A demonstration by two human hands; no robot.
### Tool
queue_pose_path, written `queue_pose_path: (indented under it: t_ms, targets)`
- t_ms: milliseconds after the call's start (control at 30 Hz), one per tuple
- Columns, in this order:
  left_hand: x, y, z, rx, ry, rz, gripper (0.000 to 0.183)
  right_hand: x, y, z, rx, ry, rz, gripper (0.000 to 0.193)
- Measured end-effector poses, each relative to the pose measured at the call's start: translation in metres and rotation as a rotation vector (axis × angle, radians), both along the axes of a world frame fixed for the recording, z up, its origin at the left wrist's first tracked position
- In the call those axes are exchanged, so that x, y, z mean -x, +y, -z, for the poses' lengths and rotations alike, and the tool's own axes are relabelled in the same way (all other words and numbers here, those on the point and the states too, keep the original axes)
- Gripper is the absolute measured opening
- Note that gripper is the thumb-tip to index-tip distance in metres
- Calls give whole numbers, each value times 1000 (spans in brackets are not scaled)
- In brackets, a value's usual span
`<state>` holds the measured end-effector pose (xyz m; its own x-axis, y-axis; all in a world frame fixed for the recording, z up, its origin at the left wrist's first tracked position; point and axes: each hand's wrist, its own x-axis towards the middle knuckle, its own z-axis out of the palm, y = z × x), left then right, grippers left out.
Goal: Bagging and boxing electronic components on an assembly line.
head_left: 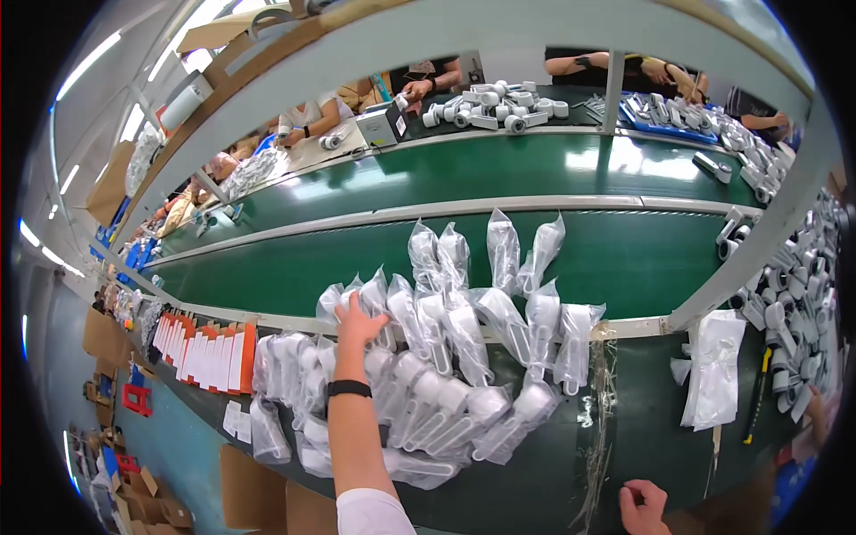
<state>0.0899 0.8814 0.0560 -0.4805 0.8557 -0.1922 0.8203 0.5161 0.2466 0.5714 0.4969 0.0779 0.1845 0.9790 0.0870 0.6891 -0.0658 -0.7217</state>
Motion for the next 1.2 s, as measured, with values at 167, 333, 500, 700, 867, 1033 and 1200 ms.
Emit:
queue_pose_path:
  t_ms: [167, 333, 500, 700, 867, 1033, 1200]
  targets:
    - [9, -7, 20, -181, 80, -6, 88, 134, 127, -75, 64, 239, -247, 33]
    - [14, 10, 7, -124, 25, -85, 83, 228, 255, -25, 8, -296, -192, 72]
    - [44, 33, 6, -128, 40, -90, 81, 280, 293, -22, 329, -337, -238, 75]
    - [73, 53, 7, -118, 36, -107, 81, 318, 318, -4, 217, -323, -285, 67]
    - [65, 45, 5, -114, 153, -77, 80, 333, 341, 6, 206, -276, -353, 65]
    - [13, -18, -12, -379, -253, 313, 73, 335, 347, 7, 205, -208, -362, 66]
    - [-5, -30, -3, 38, -412, 257, 94, 317, 350, 27, 101, -74, -424, 66]
